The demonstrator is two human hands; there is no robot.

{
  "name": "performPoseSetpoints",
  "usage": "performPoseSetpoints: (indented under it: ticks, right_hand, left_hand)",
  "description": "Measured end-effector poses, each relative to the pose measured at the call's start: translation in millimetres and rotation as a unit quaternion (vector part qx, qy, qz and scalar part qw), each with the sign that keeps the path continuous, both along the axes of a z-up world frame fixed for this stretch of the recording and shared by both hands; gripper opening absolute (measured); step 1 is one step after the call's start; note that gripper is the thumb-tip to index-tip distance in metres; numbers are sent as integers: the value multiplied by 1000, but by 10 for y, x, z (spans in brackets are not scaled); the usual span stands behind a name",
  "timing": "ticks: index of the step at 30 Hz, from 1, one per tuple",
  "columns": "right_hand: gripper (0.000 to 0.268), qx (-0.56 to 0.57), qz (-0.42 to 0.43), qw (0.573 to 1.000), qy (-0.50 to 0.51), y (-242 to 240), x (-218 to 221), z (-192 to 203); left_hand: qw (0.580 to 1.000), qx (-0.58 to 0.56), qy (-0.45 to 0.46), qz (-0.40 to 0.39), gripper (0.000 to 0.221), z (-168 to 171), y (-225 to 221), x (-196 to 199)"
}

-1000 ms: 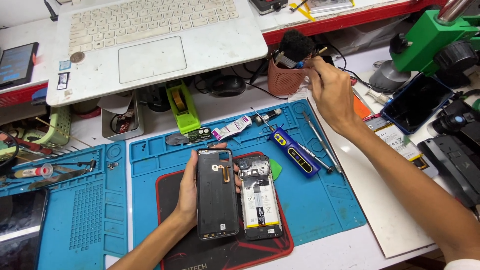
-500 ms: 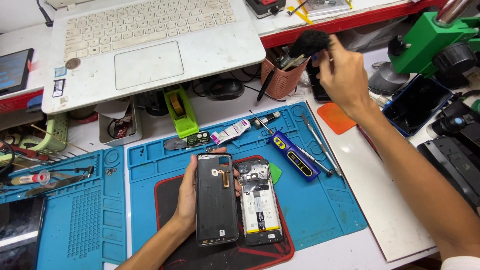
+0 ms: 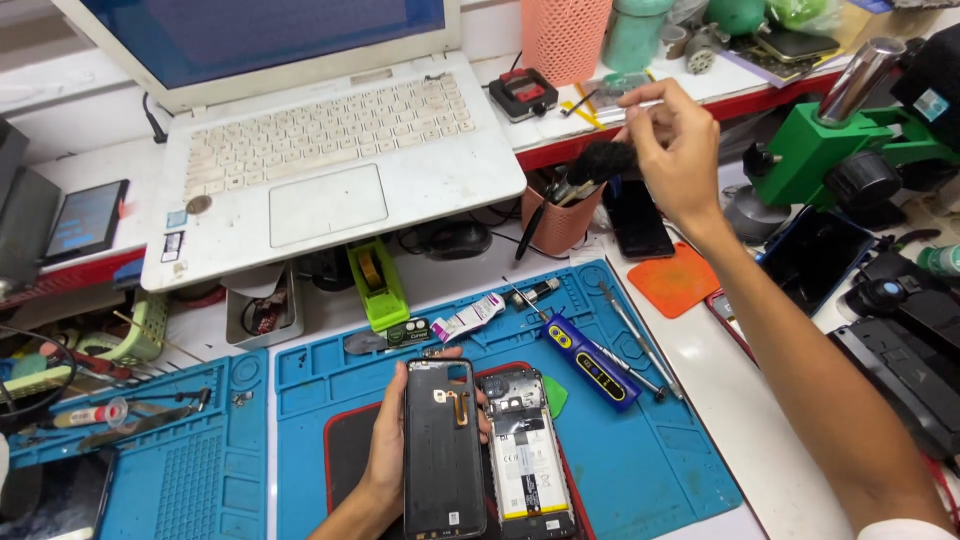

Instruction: The person cleans the back cover of a disassembled smartphone using a toothbrush. They then use a screwdriver to remove screws from the internal frame of the phone's main body.

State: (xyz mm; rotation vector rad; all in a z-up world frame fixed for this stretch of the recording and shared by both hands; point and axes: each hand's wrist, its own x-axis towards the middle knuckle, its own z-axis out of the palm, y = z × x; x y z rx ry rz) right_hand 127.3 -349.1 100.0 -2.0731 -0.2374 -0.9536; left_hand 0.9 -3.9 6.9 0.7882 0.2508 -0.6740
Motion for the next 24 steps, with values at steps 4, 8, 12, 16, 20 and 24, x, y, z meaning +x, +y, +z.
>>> performPoseSetpoints:
  ticks: [4,8,12,16,20,24]
  right_hand:
    - [9,13,7,1000,25,-13,-10,-58]
    - [7,81,59,991,87,-22,-44,-81]
    - [7,83,97,985,112,-73,-25,-146]
    - [20,82,122,975,167,-163,28,-233]
    - [21,37,142,975,169,-137,3,-232]
    - [25,45,130,971,193,-147,44,-257]
  left_hand:
    - [1000,-6,-8,-6,71,-9,-2,24]
    - [1000,-10,-20,-11,69,-28,3,20]
    - [999,-8,-47,-20,70,-15,13,21]
    - [998,-13,-48,-25,70,-66,34,13]
    - [997,-33,-57,-31,69,-79,35,19]
    - [998,-28,-56,-28,70,-73,34,15]
